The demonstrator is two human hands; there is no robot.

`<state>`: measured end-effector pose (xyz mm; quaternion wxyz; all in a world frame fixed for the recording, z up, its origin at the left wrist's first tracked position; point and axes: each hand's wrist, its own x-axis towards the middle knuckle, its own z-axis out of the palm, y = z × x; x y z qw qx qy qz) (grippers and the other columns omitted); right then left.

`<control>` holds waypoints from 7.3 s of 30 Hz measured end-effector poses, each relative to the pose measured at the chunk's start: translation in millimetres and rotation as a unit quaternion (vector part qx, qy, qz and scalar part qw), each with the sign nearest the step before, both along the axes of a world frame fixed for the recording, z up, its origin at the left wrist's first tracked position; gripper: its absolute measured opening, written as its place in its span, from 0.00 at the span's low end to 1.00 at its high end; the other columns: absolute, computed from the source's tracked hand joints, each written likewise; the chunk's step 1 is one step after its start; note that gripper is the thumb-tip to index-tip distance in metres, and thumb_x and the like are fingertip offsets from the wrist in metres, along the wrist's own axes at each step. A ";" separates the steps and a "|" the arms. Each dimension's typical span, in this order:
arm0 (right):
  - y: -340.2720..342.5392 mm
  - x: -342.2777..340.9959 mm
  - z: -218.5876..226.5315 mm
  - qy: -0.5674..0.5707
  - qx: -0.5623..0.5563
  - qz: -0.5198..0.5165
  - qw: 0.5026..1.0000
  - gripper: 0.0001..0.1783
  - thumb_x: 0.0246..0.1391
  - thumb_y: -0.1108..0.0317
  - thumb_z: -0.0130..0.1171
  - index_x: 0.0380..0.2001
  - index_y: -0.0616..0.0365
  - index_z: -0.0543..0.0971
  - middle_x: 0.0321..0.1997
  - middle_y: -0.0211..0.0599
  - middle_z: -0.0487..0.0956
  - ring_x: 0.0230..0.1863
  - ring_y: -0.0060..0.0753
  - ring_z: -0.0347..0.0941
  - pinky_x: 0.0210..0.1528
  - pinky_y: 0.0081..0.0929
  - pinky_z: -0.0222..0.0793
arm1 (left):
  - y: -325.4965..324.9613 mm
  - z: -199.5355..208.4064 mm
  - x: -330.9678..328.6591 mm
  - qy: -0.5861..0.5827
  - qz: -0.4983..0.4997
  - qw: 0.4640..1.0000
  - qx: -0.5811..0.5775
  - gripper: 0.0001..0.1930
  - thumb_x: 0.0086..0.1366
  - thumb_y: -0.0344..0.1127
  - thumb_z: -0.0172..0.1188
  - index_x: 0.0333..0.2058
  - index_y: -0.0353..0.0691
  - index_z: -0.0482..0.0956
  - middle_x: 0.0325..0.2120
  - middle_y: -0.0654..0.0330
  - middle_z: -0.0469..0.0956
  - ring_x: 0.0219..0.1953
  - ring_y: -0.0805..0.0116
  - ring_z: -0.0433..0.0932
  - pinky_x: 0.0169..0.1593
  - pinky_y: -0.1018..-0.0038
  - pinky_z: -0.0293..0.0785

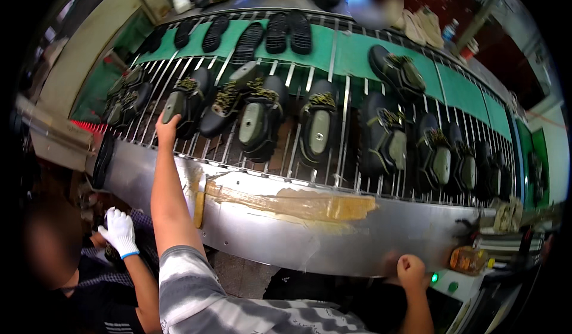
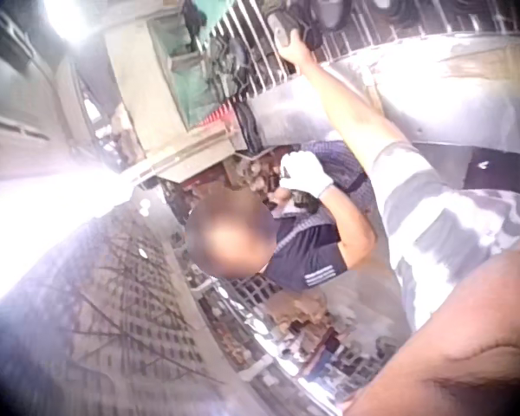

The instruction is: The person operates a footwear production machine, repeatedly picking up shoes from a conveyor belt, placing them into a heat-press or molding machine, and returning them to the belt.

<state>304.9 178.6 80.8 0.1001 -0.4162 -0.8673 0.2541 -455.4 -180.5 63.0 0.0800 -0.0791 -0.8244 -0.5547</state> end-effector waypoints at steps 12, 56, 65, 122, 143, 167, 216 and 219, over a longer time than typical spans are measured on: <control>80.2 34.8 -43.3 0.075 0.170 -0.103 0.977 0.06 0.41 0.71 0.62 0.19 0.53 0.73 0.14 0.36 0.69 0.18 0.44 0.68 0.22 0.38 0.65 | 422.9 75.0 294.1 0.106 -0.275 0.952 0.087 0.39 0.53 0.40 0.68 0.60 0.33 0.61 0.56 0.48 0.65 0.61 0.52 0.63 0.63 0.62 0.59; 87.4 39.5 -41.9 0.097 0.185 -0.092 0.974 0.09 0.39 0.65 0.61 0.17 0.48 0.70 0.12 0.35 0.69 0.15 0.44 0.69 0.18 0.40 0.65 | 843.9 57.1 470.0 -0.404 -0.140 0.904 0.028 0.66 0.39 0.56 0.76 0.69 0.41 0.41 0.65 0.44 0.48 0.62 0.42 0.60 0.62 0.52 0.62; 92.0 38.9 -46.0 0.074 0.136 -0.075 0.985 0.10 0.37 0.68 0.63 0.16 0.47 0.70 0.12 0.29 0.67 0.14 0.38 0.68 0.17 0.32 0.64 | 900.3 39.3 462.5 -0.465 -0.095 0.880 -0.018 0.71 0.39 0.59 0.76 0.70 0.50 0.30 0.69 0.37 0.30 0.69 0.32 0.41 0.64 0.38 0.51; 74.9 24.0 -41.7 0.057 0.140 -0.084 0.985 0.08 0.38 0.68 0.62 0.18 0.52 0.71 0.12 0.36 0.69 0.16 0.42 0.69 0.19 0.37 0.64 | 699.1 55.8 505.0 -0.593 -0.437 0.508 0.446 0.23 0.58 0.56 0.57 0.40 0.43 0.73 0.32 0.60 0.81 0.31 0.63 0.81 0.32 0.65 0.76; -124.1 230.3 144.9 0.821 -0.322 0.074 0.465 0.47 0.55 0.38 0.50 0.68 0.60 0.56 0.69 0.53 0.59 0.65 0.52 0.62 0.68 0.51 0.55 | 251.8 167.2 860.6 -0.695 -0.706 -0.086 0.109 0.42 0.58 0.63 0.57 0.65 0.44 0.60 0.59 0.47 0.68 0.57 0.48 0.72 0.55 0.53 0.74; -127.9 809.5 224.4 -0.065 0.026 -0.791 0.607 0.64 0.25 0.50 0.69 0.70 0.53 0.54 0.62 0.53 0.70 0.61 0.50 0.69 0.60 0.35 0.66 | 246.7 -60.8 971.9 -0.377 -0.833 0.350 -0.203 0.09 0.65 0.28 0.54 0.43 0.33 0.77 0.29 0.61 0.77 0.30 0.73 0.74 0.35 0.77 0.71; 216.0 633.5 151.9 -0.196 0.023 -0.719 0.667 0.63 0.35 0.31 0.64 0.66 0.64 0.56 0.67 0.58 0.61 0.69 0.54 0.55 0.68 0.50 0.52 | 142.0 -55.4 536.4 -0.105 -0.272 0.957 0.000 0.06 0.59 0.34 0.58 0.32 0.42 0.81 0.19 0.54 0.78 0.21 0.62 0.77 0.30 0.68 0.73; 192.8 499.2 130.0 -0.109 0.083 -0.793 0.593 0.60 0.37 0.31 0.64 0.62 0.68 0.60 0.63 0.60 0.65 0.65 0.54 0.61 0.66 0.50 0.56 | 129.7 -14.9 535.7 0.049 -0.234 0.956 -0.170 0.07 0.57 0.38 0.57 0.30 0.45 0.82 0.20 0.56 0.79 0.25 0.56 0.79 0.31 0.65 0.75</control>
